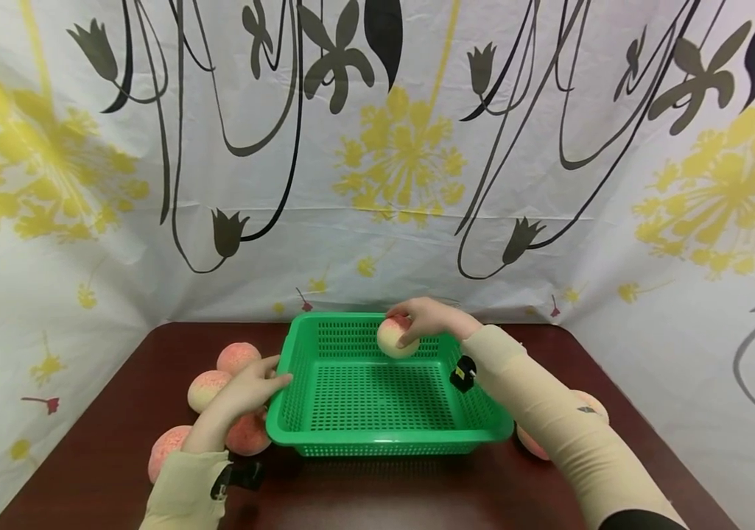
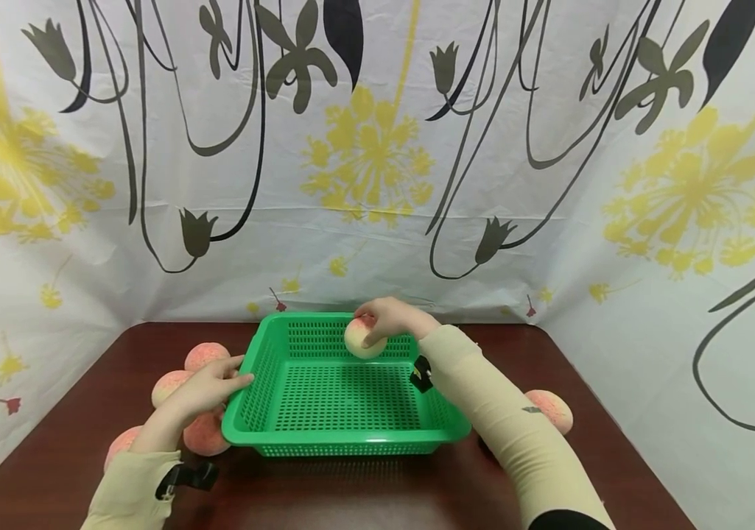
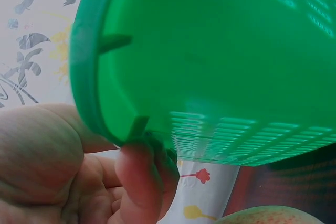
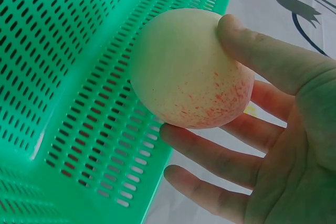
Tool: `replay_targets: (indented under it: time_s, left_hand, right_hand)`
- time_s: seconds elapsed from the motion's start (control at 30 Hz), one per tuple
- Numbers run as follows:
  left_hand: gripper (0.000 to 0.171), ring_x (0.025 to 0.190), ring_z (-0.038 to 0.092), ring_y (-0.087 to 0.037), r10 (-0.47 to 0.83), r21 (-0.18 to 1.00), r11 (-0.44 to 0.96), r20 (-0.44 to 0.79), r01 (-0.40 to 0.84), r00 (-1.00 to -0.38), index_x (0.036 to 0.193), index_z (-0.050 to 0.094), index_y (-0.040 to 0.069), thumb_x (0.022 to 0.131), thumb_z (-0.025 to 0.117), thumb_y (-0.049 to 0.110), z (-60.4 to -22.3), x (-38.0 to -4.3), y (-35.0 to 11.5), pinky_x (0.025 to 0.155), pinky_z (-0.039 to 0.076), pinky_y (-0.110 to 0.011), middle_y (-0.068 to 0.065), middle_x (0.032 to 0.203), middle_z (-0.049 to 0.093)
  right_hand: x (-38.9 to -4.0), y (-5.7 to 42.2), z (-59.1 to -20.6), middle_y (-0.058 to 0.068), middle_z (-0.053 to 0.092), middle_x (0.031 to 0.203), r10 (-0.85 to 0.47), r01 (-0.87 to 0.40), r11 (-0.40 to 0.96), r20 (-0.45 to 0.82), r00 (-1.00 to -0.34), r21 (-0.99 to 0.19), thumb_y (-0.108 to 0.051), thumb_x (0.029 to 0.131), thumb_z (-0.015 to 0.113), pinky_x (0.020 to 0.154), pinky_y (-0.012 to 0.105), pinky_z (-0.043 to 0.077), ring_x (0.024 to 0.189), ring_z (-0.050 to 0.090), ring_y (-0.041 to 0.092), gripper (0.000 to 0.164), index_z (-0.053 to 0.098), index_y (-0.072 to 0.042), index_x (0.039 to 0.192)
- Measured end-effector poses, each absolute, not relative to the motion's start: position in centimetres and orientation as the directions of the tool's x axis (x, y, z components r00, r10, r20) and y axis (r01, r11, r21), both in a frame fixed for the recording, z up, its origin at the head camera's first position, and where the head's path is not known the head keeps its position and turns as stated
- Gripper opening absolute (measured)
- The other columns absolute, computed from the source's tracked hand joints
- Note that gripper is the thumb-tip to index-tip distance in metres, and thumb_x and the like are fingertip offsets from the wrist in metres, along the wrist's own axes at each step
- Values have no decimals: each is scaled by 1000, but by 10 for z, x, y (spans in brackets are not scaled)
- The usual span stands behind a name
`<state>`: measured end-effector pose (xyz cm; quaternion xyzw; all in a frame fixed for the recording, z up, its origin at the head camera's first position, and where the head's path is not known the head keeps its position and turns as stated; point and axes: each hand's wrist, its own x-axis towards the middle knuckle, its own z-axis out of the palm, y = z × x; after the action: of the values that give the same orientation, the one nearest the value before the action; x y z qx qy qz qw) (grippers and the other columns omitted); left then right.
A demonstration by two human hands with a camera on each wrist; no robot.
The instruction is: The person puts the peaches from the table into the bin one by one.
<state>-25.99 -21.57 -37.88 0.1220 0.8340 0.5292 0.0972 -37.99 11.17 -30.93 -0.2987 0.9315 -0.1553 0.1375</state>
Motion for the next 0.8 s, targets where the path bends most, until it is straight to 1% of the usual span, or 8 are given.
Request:
replay_targets:
  time_s: [0.2, 0.4, 0.47, 0.63, 0.8]
  left_hand:
    - [54, 55, 61, -20, 315, 914, 392, -25, 106, -949, 148, 26, -10, 103, 48, 11, -378, -262, -217, 50, 49, -34, -17, 90, 67]
    - [54, 51, 58, -17, 334, 913, 391, -22, 117, -942, 147, 26, -11, 103, 47, 11, -382, -260, -214, 49, 47, -32, -15, 85, 67]
    - [53, 51, 57, -16, 339, 915, 384, -19, 120, -941, 147, 26, -12, 103, 47, 11, -384, -260, -212, 49, 47, -32, -15, 85, 67]
    - [54, 50, 58, -16, 337, 918, 377, -12, 123, -941, 147, 25, -13, 103, 47, 10, -384, -259, -210, 48, 47, -32, -16, 84, 67]
    - [54, 48, 56, -17, 335, 918, 376, -8, 126, -942, 147, 26, -12, 103, 47, 11, -382, -258, -213, 48, 47, -33, -14, 80, 66]
  right_hand:
    - [-381, 102, -313, 12, 55, 133, -600, -522, 776, -161, -784, -354, -20, 85, 77, 92, 43, 47, 119, 52, 28, 60, 53, -9, 139]
    - [-382, 93, -323, 10, 56, 131, -614, -531, 768, -176, -770, -357, -20, 84, 78, 91, 42, 47, 117, 53, 27, 59, 55, -9, 138]
    - [-381, 91, -328, 9, 55, 131, -614, -528, 768, -181, -768, -362, -20, 85, 78, 91, 43, 47, 117, 53, 26, 59, 55, -9, 138]
    - [-381, 84, -334, 9, 56, 128, -634, -548, 752, -172, -754, -367, -19, 85, 78, 88, 42, 48, 114, 54, 26, 58, 56, -8, 137]
    - [-382, 69, -339, 8, 56, 129, -655, -568, 734, -164, -738, -373, -19, 85, 78, 87, 40, 48, 114, 54, 24, 58, 55, -9, 137]
